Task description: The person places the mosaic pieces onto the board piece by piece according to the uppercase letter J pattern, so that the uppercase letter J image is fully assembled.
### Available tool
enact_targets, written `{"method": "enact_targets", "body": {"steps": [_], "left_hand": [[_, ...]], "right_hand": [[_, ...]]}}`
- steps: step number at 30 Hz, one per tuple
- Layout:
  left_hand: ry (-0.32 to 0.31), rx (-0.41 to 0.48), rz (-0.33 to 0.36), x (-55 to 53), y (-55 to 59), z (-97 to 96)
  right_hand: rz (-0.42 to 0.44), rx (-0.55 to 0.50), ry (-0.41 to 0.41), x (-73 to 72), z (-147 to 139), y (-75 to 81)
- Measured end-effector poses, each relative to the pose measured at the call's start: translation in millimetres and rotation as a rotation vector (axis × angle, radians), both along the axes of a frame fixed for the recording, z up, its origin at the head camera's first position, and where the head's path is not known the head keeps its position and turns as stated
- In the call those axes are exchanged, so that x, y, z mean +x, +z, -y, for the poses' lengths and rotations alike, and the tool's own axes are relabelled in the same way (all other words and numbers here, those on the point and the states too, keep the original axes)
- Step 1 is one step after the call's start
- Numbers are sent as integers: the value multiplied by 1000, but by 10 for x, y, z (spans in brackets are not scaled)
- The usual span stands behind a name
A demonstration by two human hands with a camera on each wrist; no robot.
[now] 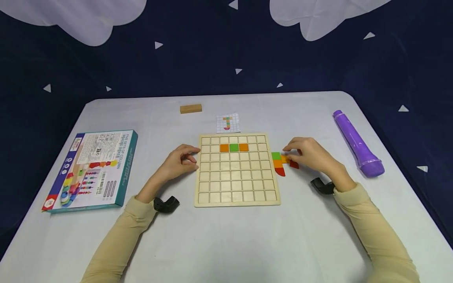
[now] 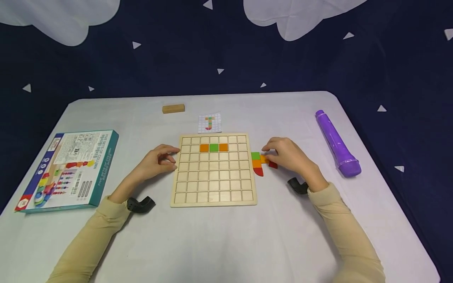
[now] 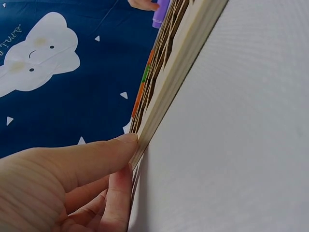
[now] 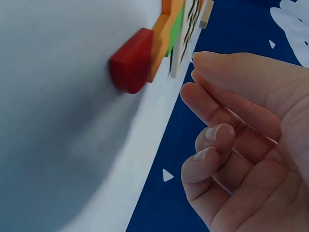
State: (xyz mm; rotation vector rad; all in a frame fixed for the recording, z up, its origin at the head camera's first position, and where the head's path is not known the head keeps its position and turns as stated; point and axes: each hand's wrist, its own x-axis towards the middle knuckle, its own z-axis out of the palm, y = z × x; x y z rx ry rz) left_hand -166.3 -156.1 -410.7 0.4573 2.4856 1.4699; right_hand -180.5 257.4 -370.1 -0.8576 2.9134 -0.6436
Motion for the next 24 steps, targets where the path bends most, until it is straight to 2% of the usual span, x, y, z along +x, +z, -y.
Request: {"method": "enact_targets", "body": {"steps": [13,24], "left_hand": [[-4,-6,13,17,-2,8],[3,3,1,-9,-14,-5]], "right_hand": [[75,28,13,2,-28,-83],[45,25,22,8,-10,-83]]}}
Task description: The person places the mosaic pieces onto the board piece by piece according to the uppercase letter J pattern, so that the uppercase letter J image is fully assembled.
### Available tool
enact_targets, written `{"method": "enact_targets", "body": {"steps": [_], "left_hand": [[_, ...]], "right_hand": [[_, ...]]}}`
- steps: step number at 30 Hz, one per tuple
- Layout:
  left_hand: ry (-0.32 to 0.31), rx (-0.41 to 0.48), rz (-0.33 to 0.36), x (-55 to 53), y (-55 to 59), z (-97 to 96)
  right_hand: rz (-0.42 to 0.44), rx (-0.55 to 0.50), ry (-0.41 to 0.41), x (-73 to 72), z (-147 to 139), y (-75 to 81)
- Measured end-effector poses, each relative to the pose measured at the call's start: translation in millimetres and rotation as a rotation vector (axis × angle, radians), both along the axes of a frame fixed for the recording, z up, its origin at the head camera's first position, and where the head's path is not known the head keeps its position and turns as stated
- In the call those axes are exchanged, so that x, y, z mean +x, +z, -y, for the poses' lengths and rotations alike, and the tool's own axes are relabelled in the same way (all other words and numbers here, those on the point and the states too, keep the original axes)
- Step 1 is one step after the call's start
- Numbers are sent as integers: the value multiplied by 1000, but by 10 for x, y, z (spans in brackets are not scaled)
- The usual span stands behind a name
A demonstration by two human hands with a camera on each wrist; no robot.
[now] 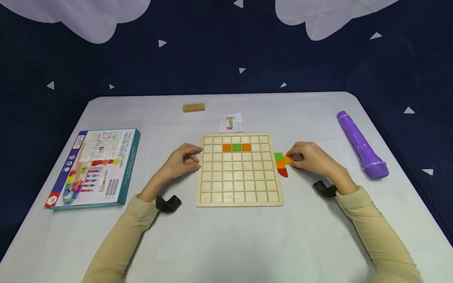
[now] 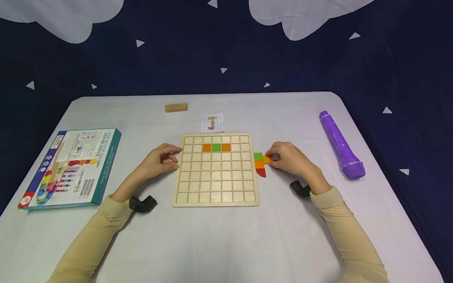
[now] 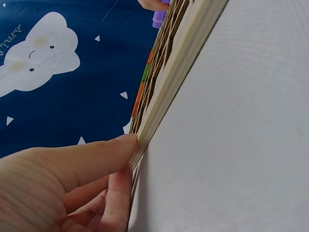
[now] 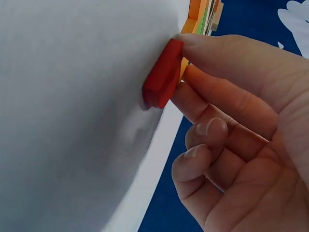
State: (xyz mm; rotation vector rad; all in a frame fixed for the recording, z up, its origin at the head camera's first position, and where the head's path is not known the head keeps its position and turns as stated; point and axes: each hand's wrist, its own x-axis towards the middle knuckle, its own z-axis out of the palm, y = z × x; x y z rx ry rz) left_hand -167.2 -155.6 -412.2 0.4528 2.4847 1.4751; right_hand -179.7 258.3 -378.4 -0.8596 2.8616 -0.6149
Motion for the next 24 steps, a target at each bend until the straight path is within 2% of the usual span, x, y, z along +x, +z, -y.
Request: {"method": "enact_targets", "body": {"steps": [11,24], "left_hand": [[0,16,3,-8,-3,3],[3,18,10,-15,-8,-1]], "right_hand": [[-65,42,-8,-11,-11,-22],[-102,53,-5,-21,16,-4]]}}
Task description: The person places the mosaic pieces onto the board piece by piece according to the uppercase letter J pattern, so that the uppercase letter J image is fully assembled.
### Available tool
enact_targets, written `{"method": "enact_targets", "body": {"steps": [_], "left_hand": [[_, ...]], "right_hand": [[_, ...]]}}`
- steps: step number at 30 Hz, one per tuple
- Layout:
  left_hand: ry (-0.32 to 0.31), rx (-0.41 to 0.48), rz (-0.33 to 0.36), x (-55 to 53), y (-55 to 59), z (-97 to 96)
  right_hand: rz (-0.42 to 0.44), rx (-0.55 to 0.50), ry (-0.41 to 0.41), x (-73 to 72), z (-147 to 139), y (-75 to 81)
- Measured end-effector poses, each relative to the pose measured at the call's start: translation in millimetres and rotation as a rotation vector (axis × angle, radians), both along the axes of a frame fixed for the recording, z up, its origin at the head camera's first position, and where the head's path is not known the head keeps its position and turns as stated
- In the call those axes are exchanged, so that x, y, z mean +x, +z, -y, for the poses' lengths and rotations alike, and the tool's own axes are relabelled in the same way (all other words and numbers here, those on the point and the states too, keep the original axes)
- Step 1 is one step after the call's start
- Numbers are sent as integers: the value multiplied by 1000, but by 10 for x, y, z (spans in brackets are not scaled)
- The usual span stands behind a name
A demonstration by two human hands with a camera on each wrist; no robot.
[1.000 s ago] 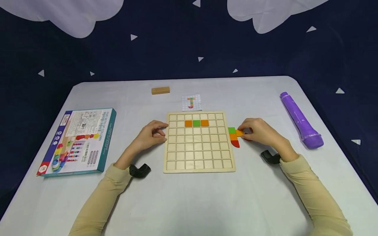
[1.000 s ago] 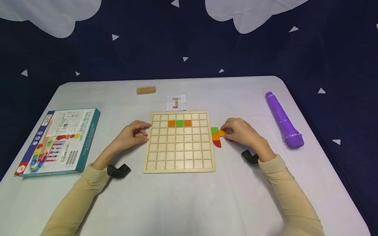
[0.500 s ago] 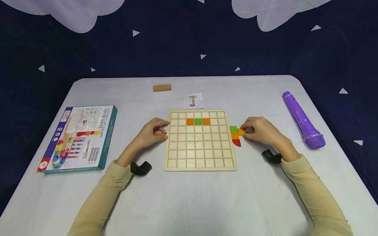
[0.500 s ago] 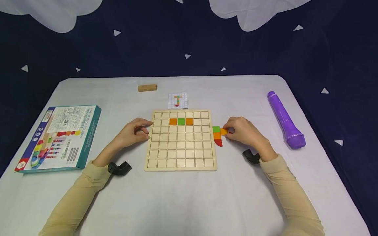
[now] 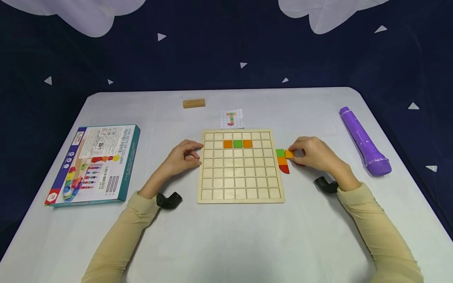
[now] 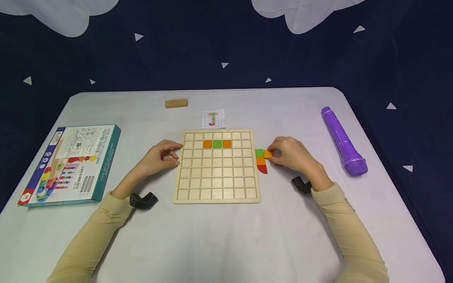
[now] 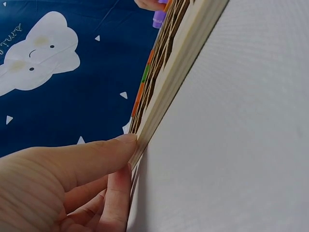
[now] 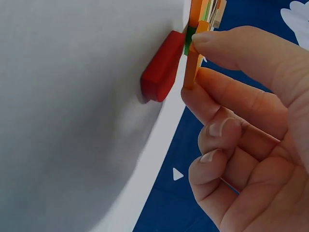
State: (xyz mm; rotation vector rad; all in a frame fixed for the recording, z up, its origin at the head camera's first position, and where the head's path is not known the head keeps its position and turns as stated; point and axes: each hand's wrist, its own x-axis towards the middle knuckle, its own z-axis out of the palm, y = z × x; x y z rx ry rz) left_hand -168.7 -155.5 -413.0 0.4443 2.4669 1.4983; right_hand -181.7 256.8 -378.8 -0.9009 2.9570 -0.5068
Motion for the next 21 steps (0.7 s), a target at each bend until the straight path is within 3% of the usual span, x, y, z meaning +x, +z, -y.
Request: {"method": "enact_targets", "body": {"steps": [21], "left_hand": [[-3,2,-9,-1,8,1]], "right_hand": [[3,-29,55,-86,435,149]]}}
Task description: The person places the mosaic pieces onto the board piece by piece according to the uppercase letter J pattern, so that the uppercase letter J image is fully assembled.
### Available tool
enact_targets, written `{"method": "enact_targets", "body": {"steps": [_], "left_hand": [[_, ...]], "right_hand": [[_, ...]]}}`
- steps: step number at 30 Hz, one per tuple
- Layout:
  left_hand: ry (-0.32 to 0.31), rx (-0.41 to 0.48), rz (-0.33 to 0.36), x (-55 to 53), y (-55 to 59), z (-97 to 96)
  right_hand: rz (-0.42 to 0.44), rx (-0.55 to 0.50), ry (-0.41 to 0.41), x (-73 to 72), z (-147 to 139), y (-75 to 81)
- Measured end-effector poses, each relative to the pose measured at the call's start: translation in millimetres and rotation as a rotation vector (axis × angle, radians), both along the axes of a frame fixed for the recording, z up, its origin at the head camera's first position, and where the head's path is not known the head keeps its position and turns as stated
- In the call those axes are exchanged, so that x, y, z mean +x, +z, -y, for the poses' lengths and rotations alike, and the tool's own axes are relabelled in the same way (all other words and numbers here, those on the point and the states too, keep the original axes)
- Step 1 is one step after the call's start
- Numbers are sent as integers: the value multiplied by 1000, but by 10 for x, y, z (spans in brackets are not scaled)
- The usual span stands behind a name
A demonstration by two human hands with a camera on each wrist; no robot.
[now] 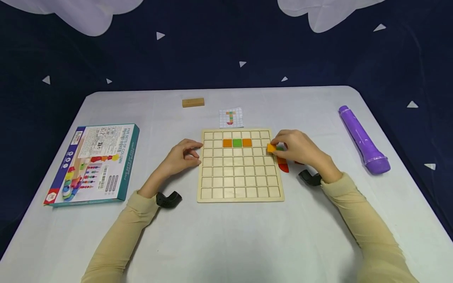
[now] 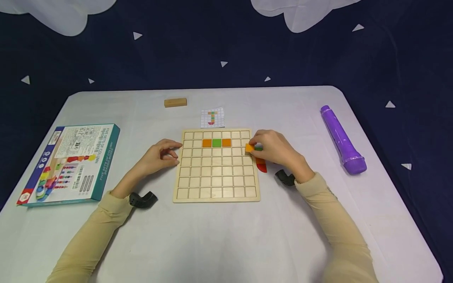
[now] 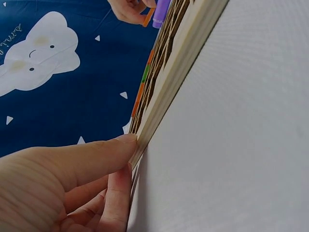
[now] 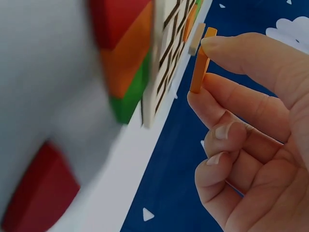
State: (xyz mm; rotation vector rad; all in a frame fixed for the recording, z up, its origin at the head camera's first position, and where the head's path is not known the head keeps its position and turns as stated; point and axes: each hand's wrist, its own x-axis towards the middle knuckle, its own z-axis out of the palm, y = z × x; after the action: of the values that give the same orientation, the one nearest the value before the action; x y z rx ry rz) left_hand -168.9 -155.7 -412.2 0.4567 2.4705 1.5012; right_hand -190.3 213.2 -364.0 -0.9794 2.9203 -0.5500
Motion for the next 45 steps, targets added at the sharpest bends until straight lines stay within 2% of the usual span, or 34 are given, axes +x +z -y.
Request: {"method": "enact_targets", "body": {"steps": [16,30,45], "left_hand": [[5,3,5,-1,45,-10],[5,6,21,-1,65,-5],[-2,-16,9,4,43,-13]], "right_hand": [[-17,-25,92,-68,374,12],[-35,-1,178,-138,639,-12],[-22,90,159,-118,781,-35]]}}
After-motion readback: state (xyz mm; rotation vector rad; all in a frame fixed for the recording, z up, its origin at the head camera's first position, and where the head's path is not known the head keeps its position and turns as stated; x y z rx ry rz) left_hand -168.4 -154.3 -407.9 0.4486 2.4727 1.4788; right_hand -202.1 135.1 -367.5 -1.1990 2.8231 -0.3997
